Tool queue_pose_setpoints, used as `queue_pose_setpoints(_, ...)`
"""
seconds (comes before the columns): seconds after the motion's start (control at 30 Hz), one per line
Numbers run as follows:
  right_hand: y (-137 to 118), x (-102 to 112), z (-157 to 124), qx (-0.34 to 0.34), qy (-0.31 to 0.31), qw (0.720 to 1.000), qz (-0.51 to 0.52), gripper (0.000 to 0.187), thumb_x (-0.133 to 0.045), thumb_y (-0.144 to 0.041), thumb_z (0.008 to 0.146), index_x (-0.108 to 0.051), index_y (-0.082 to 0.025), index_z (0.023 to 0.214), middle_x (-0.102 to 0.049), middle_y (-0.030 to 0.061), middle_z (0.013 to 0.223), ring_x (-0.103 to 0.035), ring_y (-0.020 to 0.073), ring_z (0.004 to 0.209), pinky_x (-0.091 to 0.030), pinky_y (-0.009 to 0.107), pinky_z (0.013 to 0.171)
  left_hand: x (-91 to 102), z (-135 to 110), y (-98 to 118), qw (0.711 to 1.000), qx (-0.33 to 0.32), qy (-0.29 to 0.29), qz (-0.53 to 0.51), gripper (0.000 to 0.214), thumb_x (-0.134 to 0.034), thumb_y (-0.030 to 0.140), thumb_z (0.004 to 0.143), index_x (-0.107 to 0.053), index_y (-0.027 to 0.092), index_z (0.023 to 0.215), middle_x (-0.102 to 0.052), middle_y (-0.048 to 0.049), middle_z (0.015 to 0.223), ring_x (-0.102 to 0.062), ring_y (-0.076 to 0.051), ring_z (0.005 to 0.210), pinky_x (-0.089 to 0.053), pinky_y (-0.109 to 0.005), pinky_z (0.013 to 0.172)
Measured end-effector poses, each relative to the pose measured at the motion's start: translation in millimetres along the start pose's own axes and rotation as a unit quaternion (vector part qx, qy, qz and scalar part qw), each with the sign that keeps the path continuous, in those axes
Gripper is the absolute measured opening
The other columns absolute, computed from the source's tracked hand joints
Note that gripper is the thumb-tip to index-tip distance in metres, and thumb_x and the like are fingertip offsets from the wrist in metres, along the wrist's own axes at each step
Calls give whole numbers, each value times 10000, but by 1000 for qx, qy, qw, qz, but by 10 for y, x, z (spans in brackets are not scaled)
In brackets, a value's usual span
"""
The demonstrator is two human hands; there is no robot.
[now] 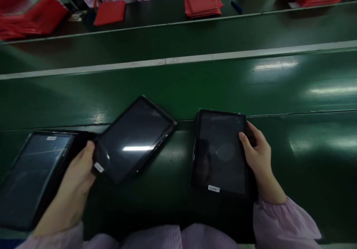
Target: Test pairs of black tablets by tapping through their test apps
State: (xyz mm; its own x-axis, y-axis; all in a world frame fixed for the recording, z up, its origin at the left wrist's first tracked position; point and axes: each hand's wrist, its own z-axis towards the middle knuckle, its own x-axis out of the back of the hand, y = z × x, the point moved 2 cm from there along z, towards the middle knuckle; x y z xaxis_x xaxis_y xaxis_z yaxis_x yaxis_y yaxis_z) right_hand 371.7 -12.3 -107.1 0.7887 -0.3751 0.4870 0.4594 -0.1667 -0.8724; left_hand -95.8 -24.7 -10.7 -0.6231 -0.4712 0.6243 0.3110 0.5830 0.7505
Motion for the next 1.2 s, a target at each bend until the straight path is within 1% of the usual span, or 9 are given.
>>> queue_pose_setpoints(0.07,-6,-5,-6,-1,6,1000,-4,605,-710,-666,920,-770,-253,1358,-767,93,1031,-718,258,858,-647,436,756,68,-228,-276,990,132,-50,-13,403,-747,618,782,-701,248,934,-821,-95,874,-818,-422,1052,-713,-594,868)
queue_pose_setpoints(0.13,-15,-11,-12,1,12,1000,-5,594,-705,-659,924,-771,-252,1351,-774,94,1037,-716,253,843,-643,429,742,199,-412,-396,978,159,-127,36,480,-823,640,655,-708,262,927,-832,-114,954,-815,-438,1049,-718,-585,834)
queue_pose_setpoints(0.2,-20,-15,-16,3,14,1000,-4,576,-705,-652,925,-776,-256,1338,-779,89,1028,-716,246,827,-637,416,720,334,-515,-352,972,79,-161,149,563,-805,708,601,-733,269,946,-824,-142,1026,-793,-476,1090,-687,-657,907)
queue_pose_setpoints(0.3,-13,-18,-17,2,16,1000,2,579,-706,-649,919,-776,-246,1328,-787,96,1027,-727,257,845,-644,428,728,314,-550,-58,945,-138,-88,284,599,-642,744,748,-758,238,1048,-782,-202,1202,-699,-507,1293,-550,-748,1123)
queue_pose_setpoints(0.37,-4,-21,-20,1,18,1000,8,581,-709,-645,914,-771,-239,1324,-796,107,1057,-734,265,865,-651,442,742,35,-544,176,919,-259,-88,285,589,-548,665,880,-747,207,1191,-742,-211,1344,-643,-458,1405,-517,-699,1193)
queue_pose_setpoints(0.43,1,-26,-31,6,24,1000,13,553,-711,-634,920,-763,-241,1307,-804,111,1092,-736,255,865,-652,435,743,-421,-535,376,888,-338,-169,261,542,-506,586,956,-727,225,1294,-728,-167,1423,-665,-388,1404,-535,-628,1204)
queue_pose_setpoints(0.57,2,-17,-78,13,40,999,35,453,-702,-594,944,-745,-248,1234,-812,103,1101,-738,227,844,-649,396,730,-1304,-529,655,814,-416,-237,327,601,-489,435,1004,-650,111,1484,-605,-215,1644,-488,-398,1604,-374,-635,1329)
queue_pose_setpoints(0.73,18,30,-110,-14,1,999,40,494,-694,-578,949,-740,-238,1305,-806,131,1144,-749,266,887,-663,440,745,-1618,-564,774,750,-437,-260,423,671,-443,400,1002,-622,55,1549,-643,-207,1613,-518,-393,1586,-317,-623,1362)
queue_pose_setpoints(1.2,-86,49,-13,-10,-27,1000,11,518,-715,-589,938,-767,-267,1341,-758,107,1103,-738,264,907,-668,429,734,-1642,-510,747,814,-421,-262,302,615,-541,447,857,-783,180,1356,-772,-134,1458,-655,-381,1460,-420,-572,1314)
